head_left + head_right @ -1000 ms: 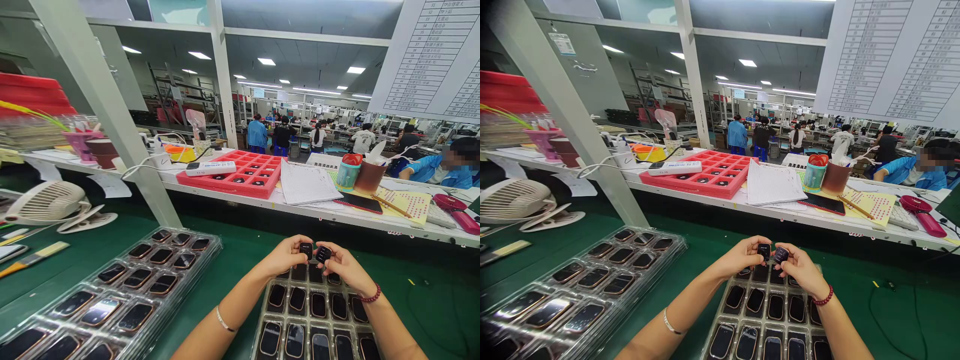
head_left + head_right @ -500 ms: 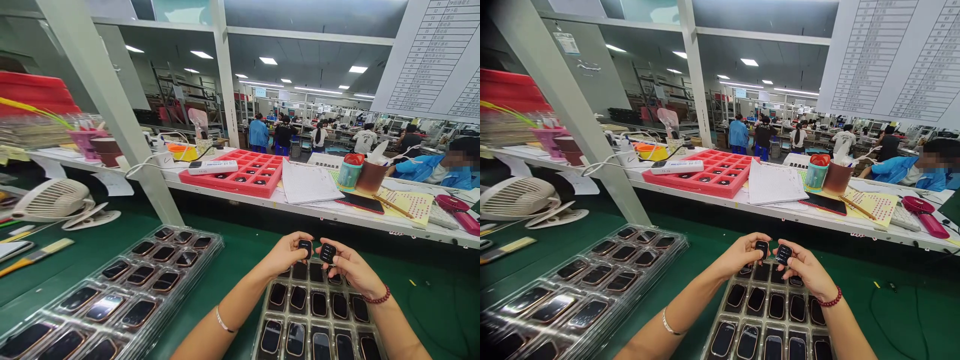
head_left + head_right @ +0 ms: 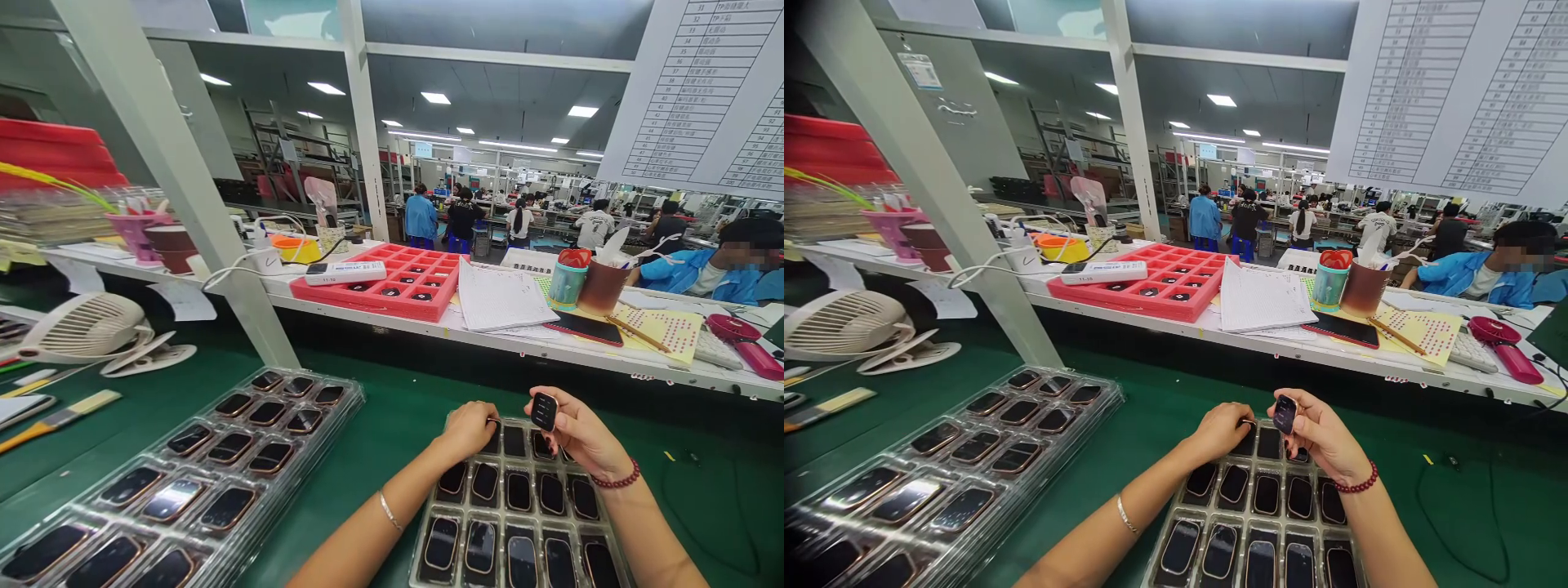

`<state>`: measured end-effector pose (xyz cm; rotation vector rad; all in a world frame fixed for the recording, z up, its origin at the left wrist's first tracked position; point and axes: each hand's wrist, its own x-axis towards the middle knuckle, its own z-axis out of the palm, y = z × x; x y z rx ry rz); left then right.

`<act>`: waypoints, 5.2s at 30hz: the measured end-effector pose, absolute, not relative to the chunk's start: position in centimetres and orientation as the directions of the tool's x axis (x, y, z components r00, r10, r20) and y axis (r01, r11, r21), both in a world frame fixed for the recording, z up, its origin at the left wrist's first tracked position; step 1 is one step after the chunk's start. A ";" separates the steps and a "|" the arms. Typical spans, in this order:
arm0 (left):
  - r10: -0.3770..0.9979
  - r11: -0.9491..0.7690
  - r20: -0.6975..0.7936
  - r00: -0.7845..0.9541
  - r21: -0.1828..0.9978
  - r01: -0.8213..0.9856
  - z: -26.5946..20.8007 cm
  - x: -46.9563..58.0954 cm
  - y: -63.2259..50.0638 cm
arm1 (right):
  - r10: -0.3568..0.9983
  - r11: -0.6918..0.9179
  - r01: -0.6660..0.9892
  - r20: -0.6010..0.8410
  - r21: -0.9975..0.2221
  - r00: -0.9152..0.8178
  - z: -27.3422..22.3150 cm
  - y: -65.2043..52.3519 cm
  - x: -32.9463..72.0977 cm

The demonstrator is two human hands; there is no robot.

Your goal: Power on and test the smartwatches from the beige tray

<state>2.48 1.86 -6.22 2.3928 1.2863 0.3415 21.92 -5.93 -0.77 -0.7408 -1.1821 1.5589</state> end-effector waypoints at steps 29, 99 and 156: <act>0.715 -0.692 -0.034 0.698 0.110 0.714 -5.4 2.2 0.4 | 0.957 0.047 -0.260 0.118 -0.964 -0.265 -0.9 -6.0 21.5; 0.704 0.411 -0.124 0.699 0.874 -0.260 -9.6 3.0 -0.6 | 0.956 -0.220 -0.389 -0.118 -0.894 -0.269 -8.8 -6.8 24.3; 0.800 -0.027 0.006 0.601 0.999 0.026 -9.0 4.0 -2.5 | 0.983 0.076 -0.027 0.079 -0.997 -0.167 -10.4 -7.2 23.0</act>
